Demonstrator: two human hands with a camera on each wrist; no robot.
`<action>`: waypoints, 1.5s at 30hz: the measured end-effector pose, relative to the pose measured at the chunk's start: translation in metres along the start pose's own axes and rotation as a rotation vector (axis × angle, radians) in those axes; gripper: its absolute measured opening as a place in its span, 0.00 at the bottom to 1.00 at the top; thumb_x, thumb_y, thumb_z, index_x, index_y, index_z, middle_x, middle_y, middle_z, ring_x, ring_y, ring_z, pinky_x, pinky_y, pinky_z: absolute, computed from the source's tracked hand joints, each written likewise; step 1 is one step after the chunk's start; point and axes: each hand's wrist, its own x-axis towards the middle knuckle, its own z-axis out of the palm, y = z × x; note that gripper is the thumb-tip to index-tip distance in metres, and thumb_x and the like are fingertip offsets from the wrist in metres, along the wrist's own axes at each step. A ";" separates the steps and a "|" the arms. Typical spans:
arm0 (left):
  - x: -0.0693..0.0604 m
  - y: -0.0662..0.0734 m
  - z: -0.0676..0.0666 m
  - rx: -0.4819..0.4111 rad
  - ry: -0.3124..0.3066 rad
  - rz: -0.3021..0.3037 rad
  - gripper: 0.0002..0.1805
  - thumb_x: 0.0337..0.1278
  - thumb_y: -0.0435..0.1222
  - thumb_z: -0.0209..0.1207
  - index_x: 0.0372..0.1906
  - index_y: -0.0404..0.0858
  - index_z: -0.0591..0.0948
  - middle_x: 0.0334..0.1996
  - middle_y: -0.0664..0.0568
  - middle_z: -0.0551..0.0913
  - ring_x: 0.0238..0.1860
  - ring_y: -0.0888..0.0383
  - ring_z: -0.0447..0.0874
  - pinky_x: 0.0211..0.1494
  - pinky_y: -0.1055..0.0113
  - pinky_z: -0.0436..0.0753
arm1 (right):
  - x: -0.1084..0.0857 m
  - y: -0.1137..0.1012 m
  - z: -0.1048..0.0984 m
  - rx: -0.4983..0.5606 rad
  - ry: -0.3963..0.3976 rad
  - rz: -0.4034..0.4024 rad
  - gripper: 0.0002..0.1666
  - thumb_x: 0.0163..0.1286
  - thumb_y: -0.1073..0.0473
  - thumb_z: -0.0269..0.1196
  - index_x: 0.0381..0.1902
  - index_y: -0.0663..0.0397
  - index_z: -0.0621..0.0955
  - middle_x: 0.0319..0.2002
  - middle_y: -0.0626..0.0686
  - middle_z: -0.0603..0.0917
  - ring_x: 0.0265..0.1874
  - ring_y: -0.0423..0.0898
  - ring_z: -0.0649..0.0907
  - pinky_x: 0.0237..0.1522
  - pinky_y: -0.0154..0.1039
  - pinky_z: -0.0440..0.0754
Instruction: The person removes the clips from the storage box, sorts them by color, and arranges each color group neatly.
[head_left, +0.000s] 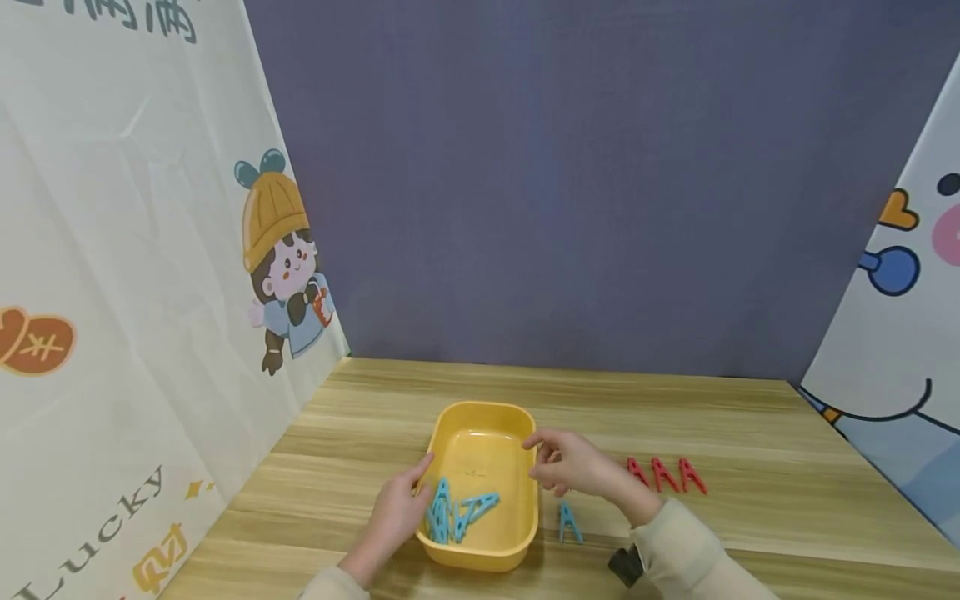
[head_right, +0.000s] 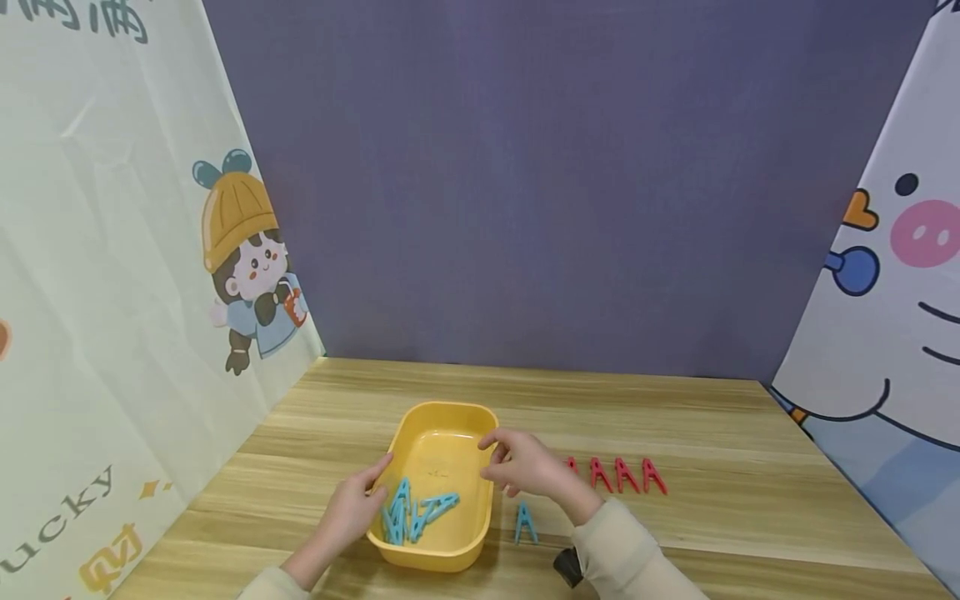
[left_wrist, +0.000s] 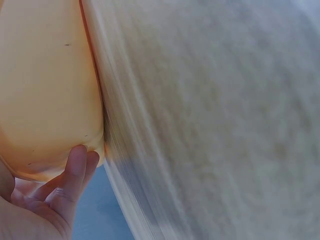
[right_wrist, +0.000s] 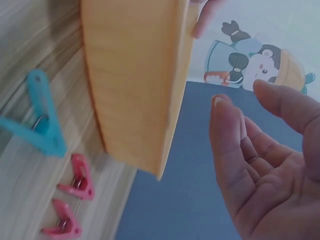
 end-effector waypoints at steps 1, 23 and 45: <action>0.000 0.000 0.000 -0.002 -0.002 0.001 0.24 0.57 0.30 0.52 0.61 0.35 0.71 0.55 0.32 0.72 0.41 0.46 0.77 0.26 0.67 0.77 | 0.001 -0.002 0.002 -0.001 -0.002 0.000 0.19 0.61 0.65 0.61 0.51 0.64 0.73 0.28 0.54 0.75 0.23 0.49 0.78 0.20 0.41 0.79; -0.001 0.000 -0.001 0.016 0.012 0.005 0.24 0.56 0.29 0.54 0.60 0.36 0.72 0.53 0.33 0.74 0.47 0.44 0.76 0.39 0.58 0.79 | 0.026 -0.011 0.040 -0.010 -0.065 -0.017 0.15 0.59 0.65 0.64 0.45 0.59 0.76 0.29 0.52 0.75 0.23 0.53 0.79 0.21 0.44 0.80; -0.001 0.004 0.003 0.021 0.008 0.029 0.24 0.55 0.29 0.54 0.60 0.34 0.72 0.51 0.31 0.74 0.38 0.48 0.78 0.26 0.67 0.76 | 0.037 0.004 0.088 -0.032 -0.127 0.035 0.14 0.53 0.72 0.64 0.39 0.62 0.77 0.31 0.52 0.77 0.15 0.44 0.77 0.18 0.36 0.78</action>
